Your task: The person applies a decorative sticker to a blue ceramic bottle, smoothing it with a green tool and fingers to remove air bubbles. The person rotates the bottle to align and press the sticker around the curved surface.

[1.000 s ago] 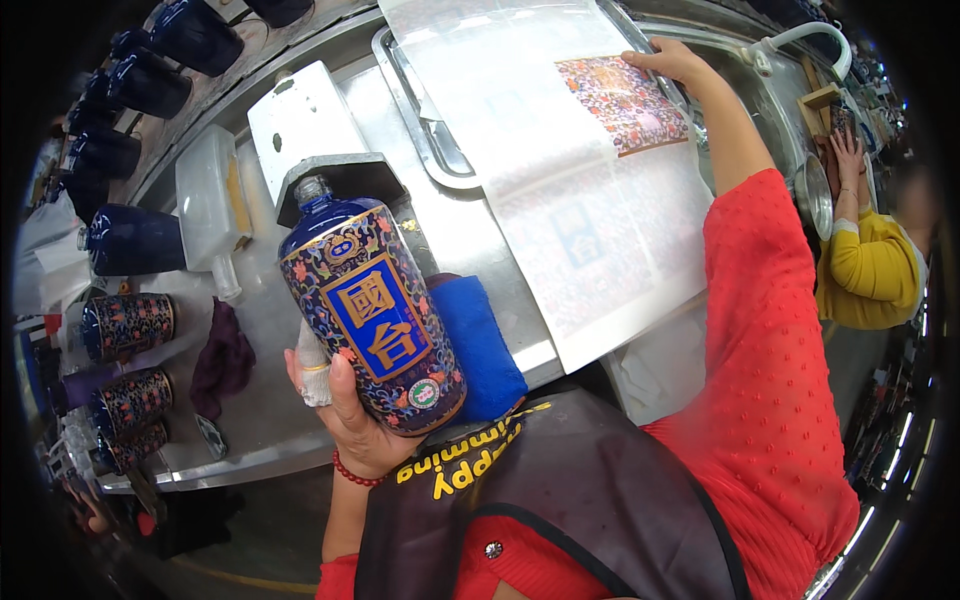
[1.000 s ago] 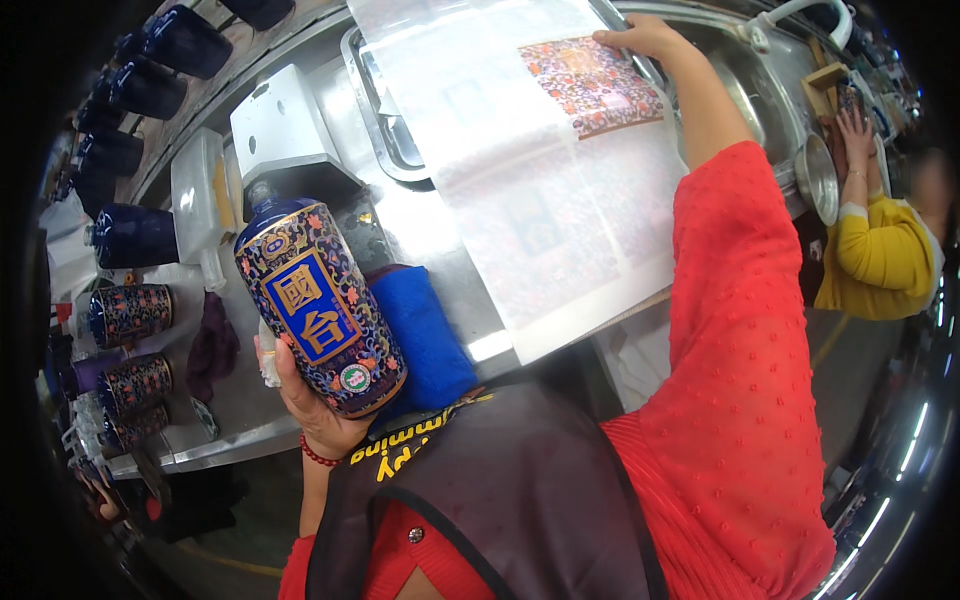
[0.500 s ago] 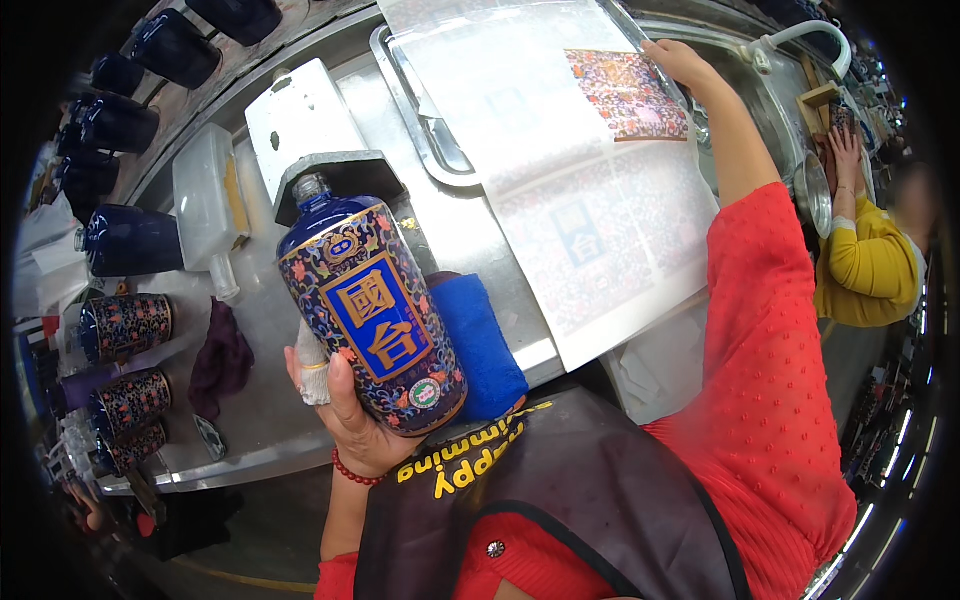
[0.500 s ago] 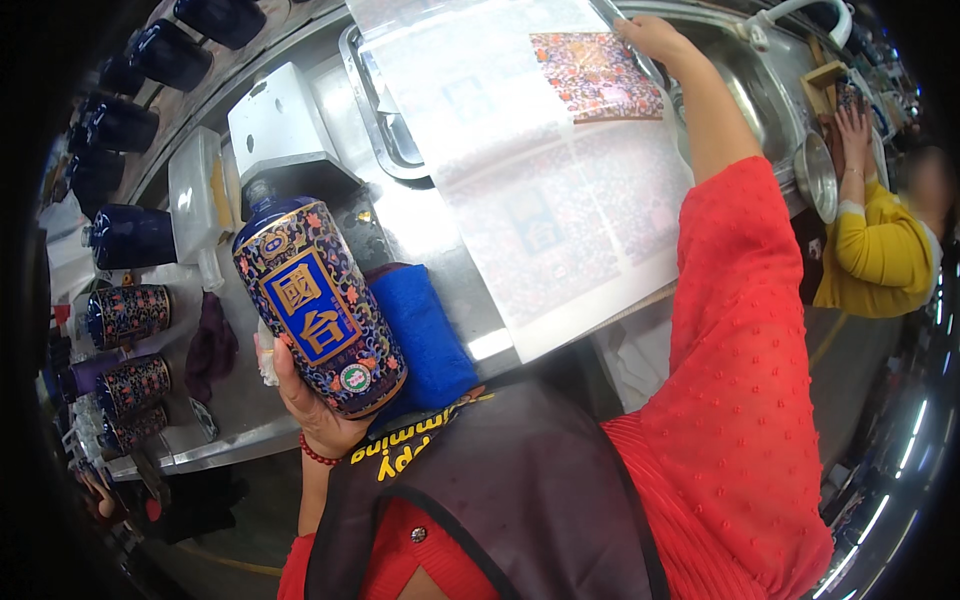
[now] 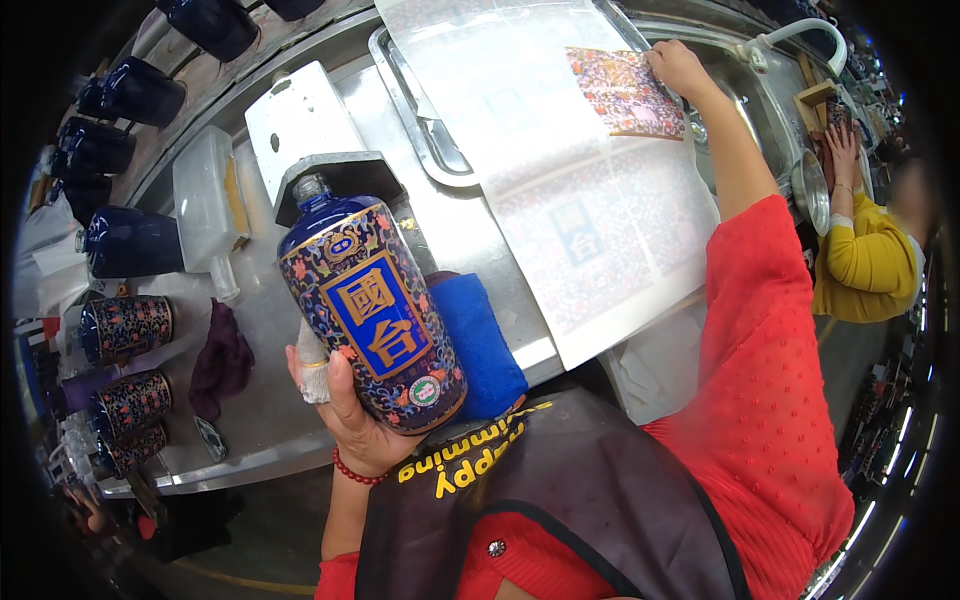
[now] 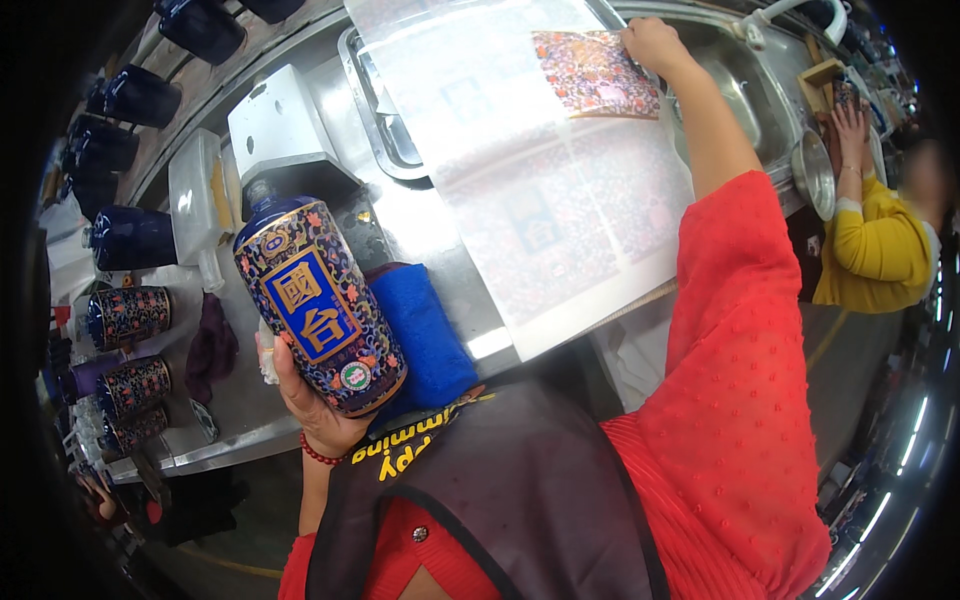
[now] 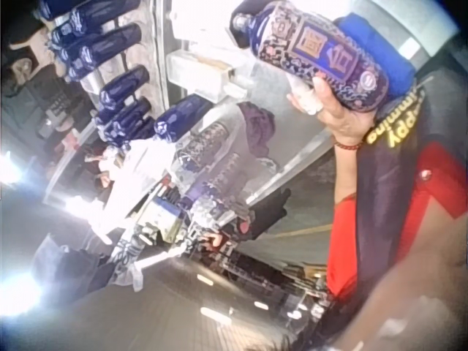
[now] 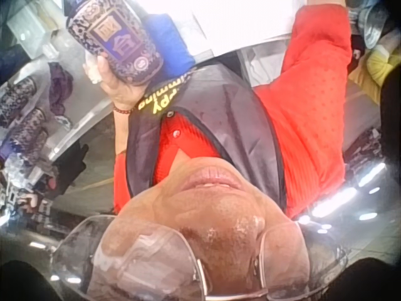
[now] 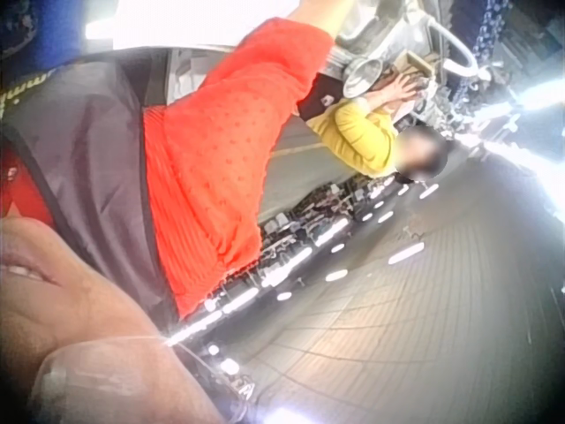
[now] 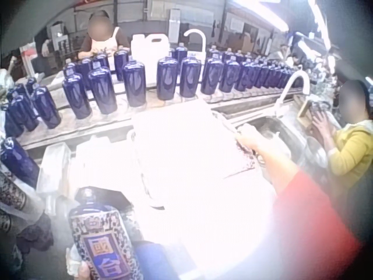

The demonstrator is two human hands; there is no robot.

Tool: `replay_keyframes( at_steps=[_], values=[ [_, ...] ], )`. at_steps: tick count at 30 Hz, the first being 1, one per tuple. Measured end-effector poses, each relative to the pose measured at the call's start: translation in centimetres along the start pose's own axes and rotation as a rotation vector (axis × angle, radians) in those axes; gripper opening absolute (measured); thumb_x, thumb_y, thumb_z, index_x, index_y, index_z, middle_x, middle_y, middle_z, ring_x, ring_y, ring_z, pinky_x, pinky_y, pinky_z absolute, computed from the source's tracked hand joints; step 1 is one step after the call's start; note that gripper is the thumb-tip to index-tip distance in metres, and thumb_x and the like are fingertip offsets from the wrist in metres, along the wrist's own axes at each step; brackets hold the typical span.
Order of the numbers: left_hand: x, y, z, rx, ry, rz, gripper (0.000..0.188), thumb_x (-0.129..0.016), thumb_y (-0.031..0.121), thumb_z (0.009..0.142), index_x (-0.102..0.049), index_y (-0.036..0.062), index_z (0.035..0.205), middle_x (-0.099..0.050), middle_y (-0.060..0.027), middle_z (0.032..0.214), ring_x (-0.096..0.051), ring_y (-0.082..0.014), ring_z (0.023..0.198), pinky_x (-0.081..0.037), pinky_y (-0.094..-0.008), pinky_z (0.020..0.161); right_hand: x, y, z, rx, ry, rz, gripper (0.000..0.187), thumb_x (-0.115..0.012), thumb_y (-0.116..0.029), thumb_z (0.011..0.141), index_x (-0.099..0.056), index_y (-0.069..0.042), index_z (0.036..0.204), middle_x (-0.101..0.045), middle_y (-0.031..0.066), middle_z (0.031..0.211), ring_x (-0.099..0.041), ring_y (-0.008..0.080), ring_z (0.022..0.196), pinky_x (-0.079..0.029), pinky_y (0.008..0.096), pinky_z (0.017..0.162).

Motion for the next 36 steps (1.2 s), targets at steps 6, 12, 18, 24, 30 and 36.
replay_keyframes(
  at_steps=[6, 12, 18, 24, 30, 36],
  values=[
    [-0.3, -0.2, -0.1, 0.005, -0.003, -0.015, 0.097, -0.082, 0.041, 0.084, -0.024, 0.0173, 0.158, -0.067, -0.011, 0.136, -0.06, -0.0378, 0.13, -0.004, -0.0653, 0.121, 2.1, -1.5, -2.6, 0.101, 0.299, -0.178, 0.023, -0.057, -0.022, 0.097, -0.072, -0.005, 0.102, -0.068, 0.0175, 0.112, -0.063, 0.0413, 0.106, -0.05, 0.0495, 0.095],
    [-0.1, 0.1, 0.1, -0.016, 0.002, -0.04, 0.099, -0.084, 0.036, 0.083, -0.023, 0.0162, 0.158, -0.063, -0.0124, 0.139, -0.06, -0.0364, 0.13, -0.011, -0.0624, 0.118, 3.4, -1.5, -3.2, 0.307, 0.385, -0.005, 0.019, -0.06, -0.019, 0.095, -0.072, -0.006, 0.102, -0.069, 0.0139, 0.111, -0.064, 0.0383, 0.106, -0.052, 0.0445, 0.094],
    [-0.1, 0.1, -0.1, -0.008, -0.046, -0.119, 0.123, -0.096, 0.015, 0.07, -0.015, 0.0128, 0.163, -0.046, -0.0203, 0.148, -0.059, -0.0346, 0.126, -0.052, -0.0476, 0.106, 3.0, 1.3, -1.2, 0.053, 0.354, 0.072, 0.037, -0.065, -0.038, 0.096, -0.075, -0.004, 0.107, -0.07, 0.0146, 0.115, -0.067, 0.0337, 0.105, -0.052, 0.0411, 0.092],
    [-0.3, 0.0, -0.2, -0.022, -0.025, -0.12, 0.12, -0.095, 0.021, 0.071, -0.017, 0.0136, 0.162, -0.05, -0.0192, 0.145, -0.06, -0.036, 0.126, -0.044, -0.0509, 0.108, 0.4, 0.5, 0.1, -0.043, -0.01, -0.029, 0.067, -0.069, -0.068, 0.082, -0.077, -0.003, 0.101, -0.074, 0.0226, 0.102, -0.07, 0.0392, 0.098, -0.055, 0.0446, 0.088],
    [-0.4, -0.4, -0.4, 0.004, 0.001, -0.041, 0.104, -0.087, 0.041, 0.079, -0.023, 0.0183, 0.158, -0.065, -0.0138, 0.135, -0.057, -0.0433, 0.128, -0.007, -0.0673, 0.119, 2.8, -2.0, -3.0, -0.007, 0.291, -0.255, 0.034, -0.069, -0.042, 0.093, -0.076, -0.011, 0.102, -0.067, 0.0107, 0.122, -0.063, 0.0328, 0.115, -0.054, 0.0465, 0.092],
    [-0.1, -0.3, -0.4, -0.001, -0.017, -0.086, 0.114, -0.093, 0.027, 0.074, -0.019, 0.0142, 0.161, -0.049, -0.0165, 0.147, -0.056, -0.0363, 0.13, -0.034, -0.0545, 0.113, 6.1, -4.6, -5.6, 0.263, 0.55, -0.208, 0.017, -0.074, -0.026, 0.091, -0.075, -0.012, 0.099, -0.067, 0.0061, 0.123, -0.063, 0.0303, 0.114, -0.053, 0.0423, 0.091]
  ],
)
Point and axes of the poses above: each hand's wrist, its own z-axis towards the middle knuckle, its own x-axis out of the back of the hand, y = z × x, the point moved 8 cm from there along z, towards the middle knuckle
